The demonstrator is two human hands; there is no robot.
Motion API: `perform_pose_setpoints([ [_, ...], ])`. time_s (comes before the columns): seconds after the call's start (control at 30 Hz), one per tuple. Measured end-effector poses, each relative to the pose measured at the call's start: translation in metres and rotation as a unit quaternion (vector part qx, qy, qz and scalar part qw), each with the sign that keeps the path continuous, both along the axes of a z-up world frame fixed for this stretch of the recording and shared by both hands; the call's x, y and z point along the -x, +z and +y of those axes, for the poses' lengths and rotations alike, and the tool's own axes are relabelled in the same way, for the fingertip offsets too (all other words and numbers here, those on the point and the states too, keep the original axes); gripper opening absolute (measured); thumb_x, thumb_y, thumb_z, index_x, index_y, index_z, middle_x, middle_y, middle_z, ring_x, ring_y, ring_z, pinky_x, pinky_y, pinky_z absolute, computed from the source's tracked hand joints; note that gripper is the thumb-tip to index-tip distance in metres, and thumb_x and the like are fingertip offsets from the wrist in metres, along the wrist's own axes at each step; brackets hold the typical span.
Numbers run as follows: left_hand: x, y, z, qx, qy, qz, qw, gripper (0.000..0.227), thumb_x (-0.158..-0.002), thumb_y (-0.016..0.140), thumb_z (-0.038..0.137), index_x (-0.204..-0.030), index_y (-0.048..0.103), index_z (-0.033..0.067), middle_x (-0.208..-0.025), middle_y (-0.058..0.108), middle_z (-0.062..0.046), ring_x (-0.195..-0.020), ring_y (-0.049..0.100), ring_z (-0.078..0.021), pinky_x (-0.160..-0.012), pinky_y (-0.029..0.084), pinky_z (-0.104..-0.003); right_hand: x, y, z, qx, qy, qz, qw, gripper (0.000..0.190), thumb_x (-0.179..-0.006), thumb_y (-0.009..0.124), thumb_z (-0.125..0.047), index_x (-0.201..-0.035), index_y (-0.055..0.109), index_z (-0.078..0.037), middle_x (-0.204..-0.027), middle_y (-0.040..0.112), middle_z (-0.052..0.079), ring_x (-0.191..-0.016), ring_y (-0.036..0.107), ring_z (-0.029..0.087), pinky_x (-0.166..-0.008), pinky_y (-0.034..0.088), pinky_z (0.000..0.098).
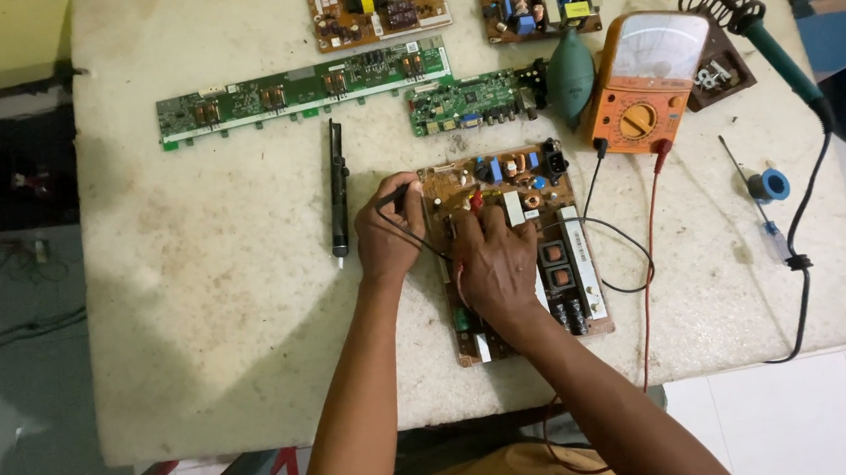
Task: The person handles several circuit boards on a workbench, picking them up and turning them over. They then use a multimeter with probes to test specific points on a green circuit board.
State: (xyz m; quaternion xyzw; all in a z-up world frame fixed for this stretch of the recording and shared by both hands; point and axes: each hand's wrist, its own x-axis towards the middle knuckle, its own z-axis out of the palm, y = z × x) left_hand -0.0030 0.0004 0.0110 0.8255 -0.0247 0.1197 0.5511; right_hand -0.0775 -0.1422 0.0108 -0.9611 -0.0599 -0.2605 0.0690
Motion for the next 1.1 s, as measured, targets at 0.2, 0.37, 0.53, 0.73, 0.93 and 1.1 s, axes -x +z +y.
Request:
perform_pose_setpoints([
  [0.2, -0.009, -0.01, 0.003, -0.025, -0.007, 0.01, 1.0, 0.019, -0.103, 0.064, 0.026, -0.11, 0.074, 0.0116, -0.089, 0.078, -0.016, -0.085, 0.077, -0.0338, -0.072, 0.063, -0.05, 0.001, 0.043, 0.007, -0.006, 0.011, 0.006, 1.0, 0.026, -0.069, 0.071, -0.018, -0.094, 0.065, -0.021, -0.097, 0.057, 0.003, -0.073, 0.065, 0.023, -0.069, 0.043, 0.0412],
  [0.37, -0.008, -0.008, -0.003, -0.019, 0.005, 0.023, 1.0, 0.016, -0.1, 0.068, 0.027, -0.108, 0.076, 0.0163, -0.092, 0.078, -0.015, -0.088, 0.076, -0.0328, -0.076, 0.063, -0.045, 0.0, 0.027, 0.002, -0.042, -0.009, -0.014, 0.999, 0.03, -0.072, 0.071, -0.019, -0.102, 0.066, -0.02, -0.097, 0.057, 0.004, -0.064, 0.067, 0.024, -0.069, 0.045, 0.0402],
  [0.53, -0.012, -0.023, 0.003, -0.031, 0.021, 0.033, 0.999, 0.016, -0.098, 0.066, 0.025, -0.109, 0.076, 0.0165, -0.091, 0.079, -0.016, -0.088, 0.077, -0.0343, -0.077, 0.063, -0.045, 0.001, 0.028, 0.003, -0.015, 0.006, 0.045, 0.999, 0.05, -0.056, 0.081, -0.024, -0.104, 0.067, -0.023, -0.104, 0.058, 0.002, -0.084, 0.069, 0.023, -0.071, 0.045, 0.039],
  [0.73, 0.003, 0.003, -0.003, -0.017, 0.02, 0.049, 0.998, 0.017, -0.1, 0.065, 0.027, -0.109, 0.076, 0.0177, -0.09, 0.079, -0.015, -0.082, 0.078, -0.0334, -0.073, 0.064, -0.045, 0.0, -0.002, -0.002, -0.043, -0.007, -0.015, 0.999, 0.033, -0.073, 0.072, -0.017, -0.105, 0.065, -0.022, -0.093, 0.053, 0.002, -0.061, 0.063, 0.025, -0.066, 0.044, 0.04],
  [0.93, -0.001, 0.002, -0.001, 0.007, 0.015, 0.034, 0.999, 0.017, -0.102, 0.065, 0.026, -0.109, 0.076, 0.0142, -0.089, 0.078, -0.017, -0.082, 0.077, -0.0344, -0.068, 0.064, -0.045, 0.003, 0.013, 0.002, -0.031, -0.018, -0.004, 0.999, 0.036, -0.076, 0.074, -0.021, -0.111, 0.065, -0.025, -0.096, 0.054, 0.0, -0.06, 0.064, 0.022, -0.067, 0.044, 0.0384],
  [1.1, 0.0, 0.004, 0.0, 0.014, -0.003, 0.035, 0.999, 0.018, -0.103, 0.064, 0.023, -0.111, 0.075, 0.0105, -0.093, 0.078, -0.021, -0.086, 0.077, -0.0367, -0.07, 0.066, -0.046, 0.003, 0.019, 0.001, -0.047, -0.013, -0.027, 0.998, 0.024, -0.084, 0.069, -0.013, -0.106, 0.068, -0.023, -0.091, 0.054, 0.001, -0.057, 0.062, 0.024, -0.067, 0.043, 0.0373],
])
